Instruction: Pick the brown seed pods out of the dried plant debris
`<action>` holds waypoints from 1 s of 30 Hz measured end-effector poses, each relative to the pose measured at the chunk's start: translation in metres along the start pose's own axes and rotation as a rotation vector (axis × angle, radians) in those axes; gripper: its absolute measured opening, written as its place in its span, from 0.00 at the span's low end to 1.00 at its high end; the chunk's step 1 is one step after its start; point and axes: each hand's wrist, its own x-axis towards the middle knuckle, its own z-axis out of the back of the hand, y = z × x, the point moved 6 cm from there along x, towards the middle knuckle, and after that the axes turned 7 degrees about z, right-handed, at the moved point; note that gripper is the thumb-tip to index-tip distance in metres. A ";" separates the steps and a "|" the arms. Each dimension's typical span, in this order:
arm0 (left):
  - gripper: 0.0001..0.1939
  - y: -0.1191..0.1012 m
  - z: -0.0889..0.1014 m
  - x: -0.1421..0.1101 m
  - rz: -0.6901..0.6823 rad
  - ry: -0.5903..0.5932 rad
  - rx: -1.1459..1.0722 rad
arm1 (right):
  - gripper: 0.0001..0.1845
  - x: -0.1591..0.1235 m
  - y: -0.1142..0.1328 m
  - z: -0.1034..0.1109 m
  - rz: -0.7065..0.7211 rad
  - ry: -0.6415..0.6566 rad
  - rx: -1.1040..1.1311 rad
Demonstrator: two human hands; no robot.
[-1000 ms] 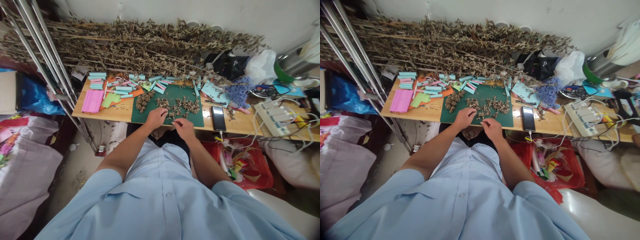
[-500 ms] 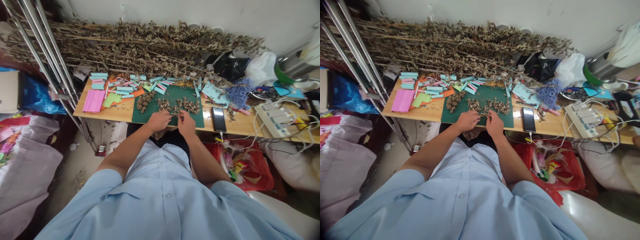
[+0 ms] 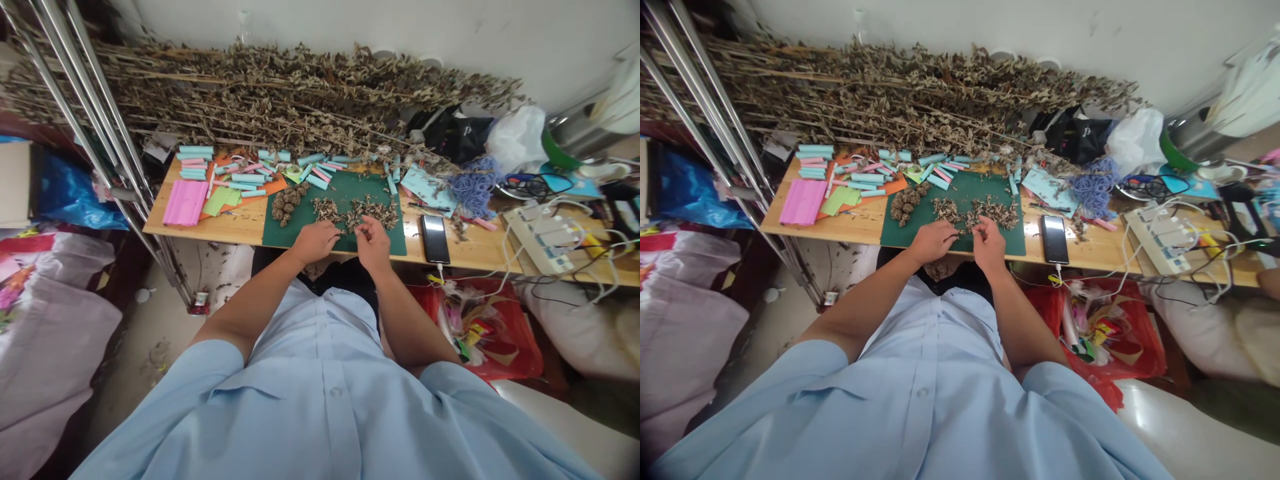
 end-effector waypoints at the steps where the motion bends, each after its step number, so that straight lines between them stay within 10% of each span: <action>1: 0.14 0.001 0.000 0.000 0.007 -0.005 -0.009 | 0.24 -0.001 0.001 -0.001 -0.002 0.001 0.020; 17: 0.13 0.012 -0.001 0.004 0.106 -0.073 -0.083 | 0.24 -0.005 0.029 -0.019 0.188 0.128 -0.029; 30: 0.14 0.011 0.004 0.005 0.127 -0.103 -0.090 | 0.24 -0.001 0.005 -0.019 -0.047 0.039 0.192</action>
